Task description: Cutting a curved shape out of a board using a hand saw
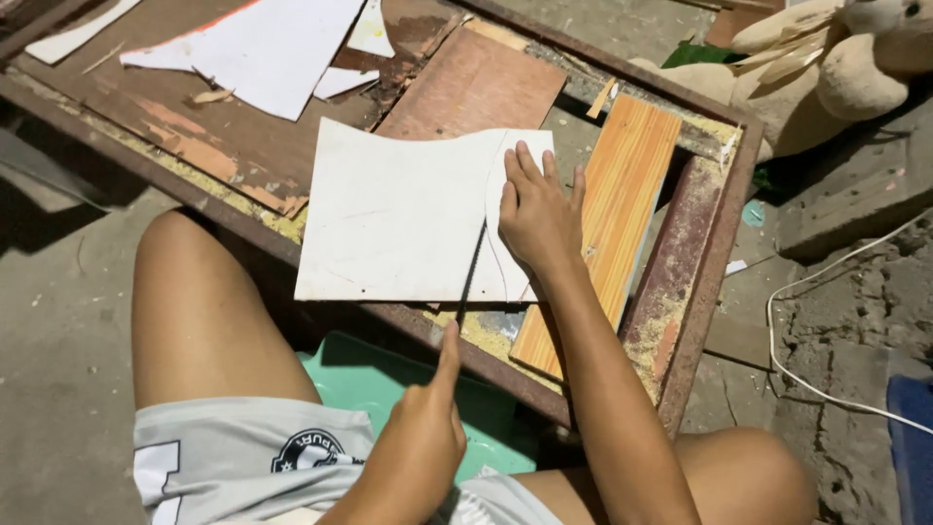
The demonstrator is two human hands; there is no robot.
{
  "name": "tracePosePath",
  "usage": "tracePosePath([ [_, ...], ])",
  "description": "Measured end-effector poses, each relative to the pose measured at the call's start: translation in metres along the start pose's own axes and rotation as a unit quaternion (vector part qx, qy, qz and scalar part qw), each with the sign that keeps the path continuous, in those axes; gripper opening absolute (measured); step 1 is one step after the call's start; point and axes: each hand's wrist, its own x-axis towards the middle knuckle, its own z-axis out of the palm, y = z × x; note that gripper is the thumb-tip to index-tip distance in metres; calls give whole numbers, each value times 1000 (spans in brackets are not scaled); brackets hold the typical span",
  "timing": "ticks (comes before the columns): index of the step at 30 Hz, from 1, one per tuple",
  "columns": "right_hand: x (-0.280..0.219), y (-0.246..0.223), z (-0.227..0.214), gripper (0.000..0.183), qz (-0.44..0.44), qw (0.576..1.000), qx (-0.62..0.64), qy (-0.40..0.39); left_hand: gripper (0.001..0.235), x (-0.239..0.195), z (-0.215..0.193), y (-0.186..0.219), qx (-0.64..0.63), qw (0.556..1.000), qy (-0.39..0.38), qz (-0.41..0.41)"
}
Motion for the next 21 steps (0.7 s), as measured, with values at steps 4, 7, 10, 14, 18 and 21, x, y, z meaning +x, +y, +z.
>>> tracePosePath([
  [4,1,-4,-2,58,3,1000,-5,-7,92,-10,1,0,19,999,-35,-11],
  [7,1,-5,-3,58,7,1000,0,-7,86,-2,-10,8,-40,999,4,17],
  [10,1,-3,-3,58,5,1000,3,-2,84,-1,1,7,-71,996,30,46],
  [14,3,-1,0,57,15,1000,5,-1,100,-18,32,-9,6,999,-48,-2],
  [18,0,-13,-4,58,17,999,32,-20,94,-24,31,-7,-25,999,-42,11],
  [21,0,-5,-7,59,37,999,18,-17,92,-16,21,10,-72,996,-40,-24],
])
